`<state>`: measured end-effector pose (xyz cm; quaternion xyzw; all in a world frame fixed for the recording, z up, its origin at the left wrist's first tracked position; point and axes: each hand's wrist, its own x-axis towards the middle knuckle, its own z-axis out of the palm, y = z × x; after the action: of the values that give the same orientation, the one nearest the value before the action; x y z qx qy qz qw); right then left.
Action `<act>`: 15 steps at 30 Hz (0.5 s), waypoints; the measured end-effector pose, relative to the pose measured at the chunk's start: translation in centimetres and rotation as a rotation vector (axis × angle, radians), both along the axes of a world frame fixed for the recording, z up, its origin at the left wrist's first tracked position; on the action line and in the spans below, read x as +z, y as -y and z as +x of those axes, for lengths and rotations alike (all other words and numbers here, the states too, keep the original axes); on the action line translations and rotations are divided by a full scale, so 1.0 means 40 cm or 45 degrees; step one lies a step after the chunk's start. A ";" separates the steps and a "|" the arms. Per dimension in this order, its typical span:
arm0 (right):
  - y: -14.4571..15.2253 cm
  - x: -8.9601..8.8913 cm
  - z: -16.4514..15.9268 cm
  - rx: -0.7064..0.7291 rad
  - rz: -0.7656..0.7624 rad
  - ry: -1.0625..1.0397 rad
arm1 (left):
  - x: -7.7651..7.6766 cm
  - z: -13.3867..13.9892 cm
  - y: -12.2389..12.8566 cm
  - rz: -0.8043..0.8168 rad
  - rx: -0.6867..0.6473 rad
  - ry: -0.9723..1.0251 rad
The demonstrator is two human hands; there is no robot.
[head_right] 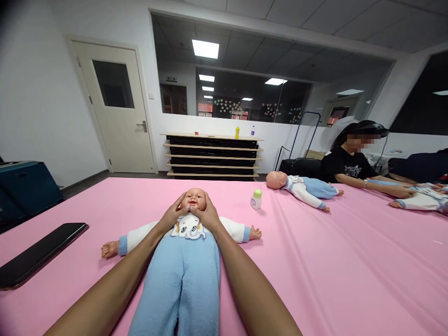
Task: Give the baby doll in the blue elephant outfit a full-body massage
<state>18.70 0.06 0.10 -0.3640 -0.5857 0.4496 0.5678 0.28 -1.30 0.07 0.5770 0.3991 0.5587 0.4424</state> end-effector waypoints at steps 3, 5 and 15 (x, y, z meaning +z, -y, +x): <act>-0.010 -0.016 0.001 0.043 -0.029 0.029 | 0.002 0.001 -0.004 -0.023 -0.006 0.044; -0.010 -0.022 0.004 0.059 -0.010 0.046 | 0.000 0.000 -0.008 -0.007 0.035 0.047; 0.001 -0.014 0.012 0.048 0.008 0.046 | -0.001 0.004 -0.002 -0.012 0.070 0.003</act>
<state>19.18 0.03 -0.46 -0.3591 -0.6041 0.4516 0.5497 0.45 -1.20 0.04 0.5632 0.4168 0.5693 0.4301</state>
